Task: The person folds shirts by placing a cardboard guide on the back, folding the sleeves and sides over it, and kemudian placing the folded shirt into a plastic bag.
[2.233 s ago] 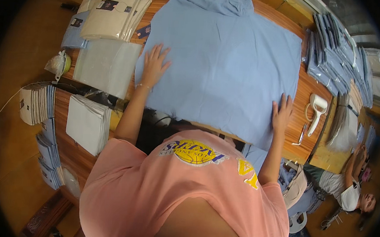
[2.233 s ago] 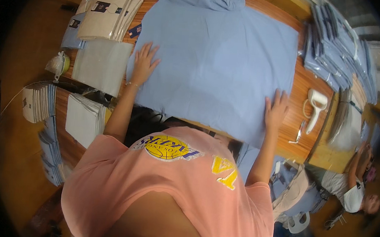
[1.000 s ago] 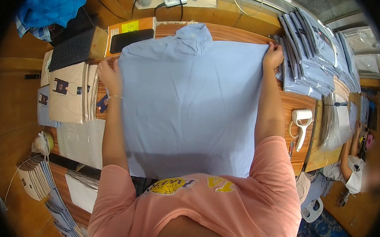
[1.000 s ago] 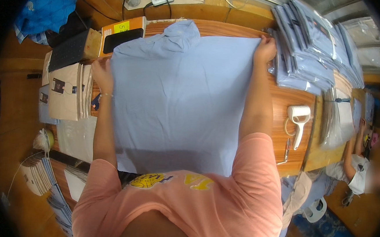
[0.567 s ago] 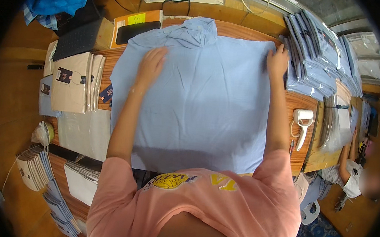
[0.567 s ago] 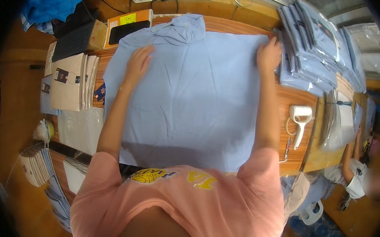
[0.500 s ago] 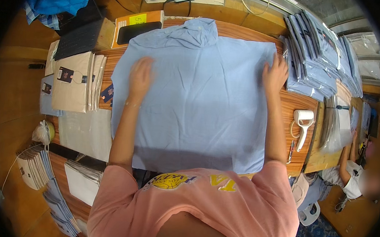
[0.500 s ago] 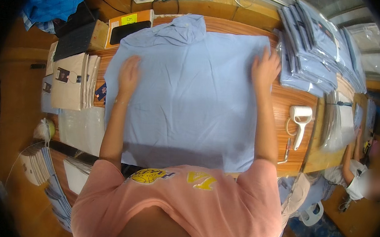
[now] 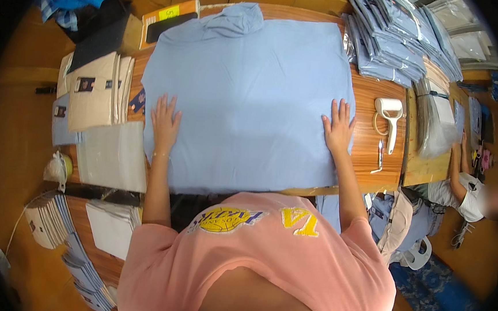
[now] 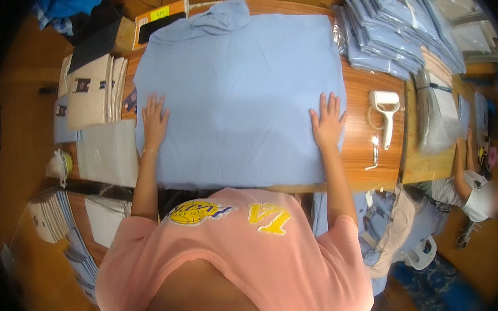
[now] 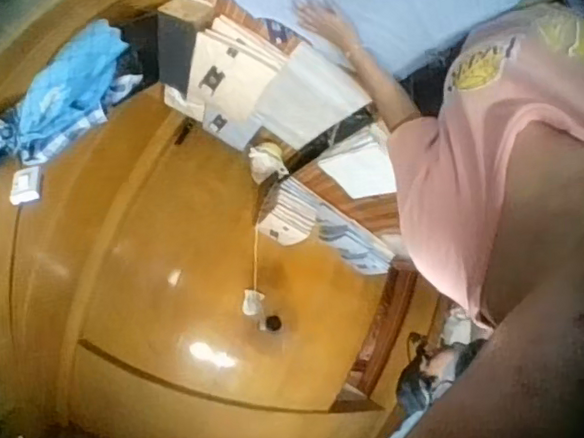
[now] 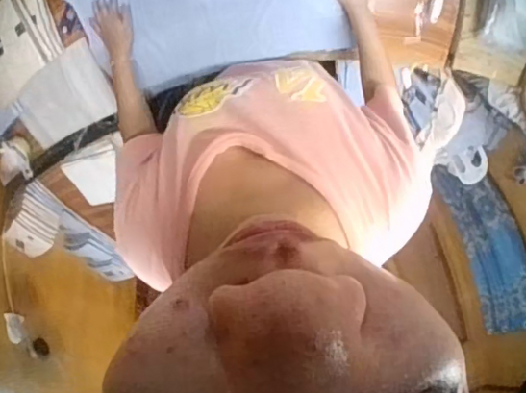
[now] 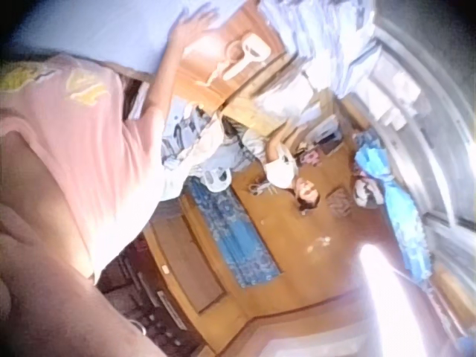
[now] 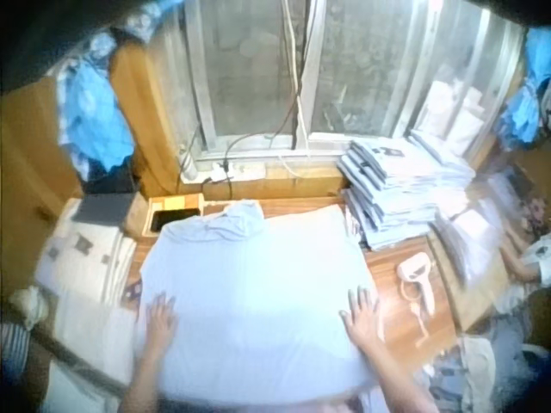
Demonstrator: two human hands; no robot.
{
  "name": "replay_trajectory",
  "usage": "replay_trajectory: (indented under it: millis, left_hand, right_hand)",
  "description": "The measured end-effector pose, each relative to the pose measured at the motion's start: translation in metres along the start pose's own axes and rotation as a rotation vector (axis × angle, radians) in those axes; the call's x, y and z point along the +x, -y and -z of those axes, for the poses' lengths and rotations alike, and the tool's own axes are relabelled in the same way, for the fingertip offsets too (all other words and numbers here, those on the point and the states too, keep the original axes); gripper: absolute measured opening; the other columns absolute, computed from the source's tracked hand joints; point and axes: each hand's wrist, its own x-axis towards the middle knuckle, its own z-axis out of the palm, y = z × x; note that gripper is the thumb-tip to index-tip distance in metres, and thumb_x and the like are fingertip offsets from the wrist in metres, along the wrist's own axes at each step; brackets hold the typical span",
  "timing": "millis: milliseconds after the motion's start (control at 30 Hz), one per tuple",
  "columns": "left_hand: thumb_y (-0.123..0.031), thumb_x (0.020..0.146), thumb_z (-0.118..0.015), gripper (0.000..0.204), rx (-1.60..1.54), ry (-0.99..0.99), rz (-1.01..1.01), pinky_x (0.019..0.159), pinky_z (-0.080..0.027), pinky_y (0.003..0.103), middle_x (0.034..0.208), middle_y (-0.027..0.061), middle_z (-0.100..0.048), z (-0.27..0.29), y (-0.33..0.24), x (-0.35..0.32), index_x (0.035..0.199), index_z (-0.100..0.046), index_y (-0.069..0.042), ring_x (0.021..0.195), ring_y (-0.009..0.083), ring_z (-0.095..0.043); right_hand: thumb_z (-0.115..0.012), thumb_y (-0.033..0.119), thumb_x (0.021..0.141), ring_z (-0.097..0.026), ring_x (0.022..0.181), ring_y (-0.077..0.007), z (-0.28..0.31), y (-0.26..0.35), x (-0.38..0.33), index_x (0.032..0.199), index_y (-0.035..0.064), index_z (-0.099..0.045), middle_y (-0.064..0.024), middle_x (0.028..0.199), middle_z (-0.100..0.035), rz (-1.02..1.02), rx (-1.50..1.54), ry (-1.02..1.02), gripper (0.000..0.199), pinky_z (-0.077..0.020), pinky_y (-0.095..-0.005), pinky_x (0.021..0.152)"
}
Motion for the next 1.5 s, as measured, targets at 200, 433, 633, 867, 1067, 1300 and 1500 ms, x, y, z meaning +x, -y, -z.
replay_trajectory:
  millis: [200,433,633,867,1067,1300,1500]
  left_hand:
    - [-0.026,0.088,-0.052,0.046,0.004,0.019,-0.087,0.105,-0.021,0.052,0.138,0.0110,-0.039,0.001,0.024,-0.008,0.132,-0.044,-0.015,0.131,0.0291,-0.030]
    - [-0.023,0.088,-0.051,0.043,0.021,0.026,-0.018,0.104,-0.024,0.051,0.137,0.0115,-0.040,0.017,-0.019,-0.062,0.129,-0.047,-0.012,0.129,0.0286,-0.034]
    - [-0.007,0.085,-0.048,0.033,-0.359,-0.496,0.225,0.101,-0.033,0.041,0.123,0.0160,-0.052,0.065,0.042,-0.068,0.117,-0.056,-0.007,0.117,0.0322,-0.045]
    - [0.003,0.077,-0.049,0.026,0.056,-0.523,0.347,0.089,-0.041,0.039,0.101,0.0156,-0.060,0.115,0.115,-0.098,0.099,-0.062,-0.001,0.095,0.0319,-0.055]
    - [-0.005,0.081,-0.057,0.019,-0.335,-0.238,0.157,0.081,-0.046,0.036,0.100,0.0142,-0.062,0.073,0.046,-0.053,0.098,-0.064,-0.001,0.088,0.0324,-0.059]
    - [-0.011,0.077,-0.065,0.018,-0.411,-0.087,0.191,0.070,-0.048,0.033,0.090,0.0116,-0.064,0.012,-0.018,-0.007,0.093,-0.065,-0.002,0.080,0.0251,-0.061]
    - [-0.013,0.079,-0.063,0.015,-0.419,-0.073,0.178,0.066,-0.048,0.033,0.083,0.0122,-0.064,0.004,-0.009,0.003,0.087,-0.063,-0.001,0.074,0.0253,-0.062]
  right_hand:
    - [-0.048,0.043,0.089,-0.017,0.137,-0.0299,0.005,0.009,-0.042,0.140,0.0086,-0.029,-0.0166,0.147,-0.021,-0.050,-0.008,0.045,0.065,-0.0082,-0.0539,0.108]
    - [-0.045,0.040,0.091,-0.016,0.138,-0.0285,0.018,-0.004,-0.123,0.142,0.0089,-0.025,-0.0146,0.149,-0.019,-0.191,-0.036,0.087,0.063,-0.0090,-0.0547,0.108]
    - [-0.043,0.040,0.092,-0.015,0.138,-0.0292,0.032,0.008,-0.114,0.142,0.0097,-0.025,-0.0131,0.149,-0.019,-0.170,0.000,-0.041,0.061,-0.0094,-0.0575,0.106]
    - [-0.040,0.040,0.094,-0.017,0.138,-0.0272,-0.006,0.016,0.016,0.140,0.0092,-0.029,-0.0116,0.148,-0.024,0.074,0.017,-0.199,0.057,-0.0139,-0.0578,0.106]
    - [-0.037,0.046,0.093,-0.017,0.138,-0.0232,-0.021,-0.004,0.043,0.142,0.0093,-0.026,-0.0103,0.149,-0.022,0.008,-0.090,0.085,0.062,-0.0102,-0.0566,0.107]
    - [-0.048,0.040,0.091,-0.030,0.130,-0.0332,0.022,-0.030,-0.018,0.135,0.0077,-0.038,-0.0160,0.140,-0.034,-0.017,-0.008,-0.213,0.056,-0.0224,-0.0484,0.105]
    - [-0.055,0.034,0.088,-0.045,0.113,-0.0366,0.048,-0.100,-0.104,0.126,0.0082,-0.048,-0.0180,0.126,-0.047,-0.318,-0.116,-0.332,0.047,-0.0365,-0.0431,0.093]
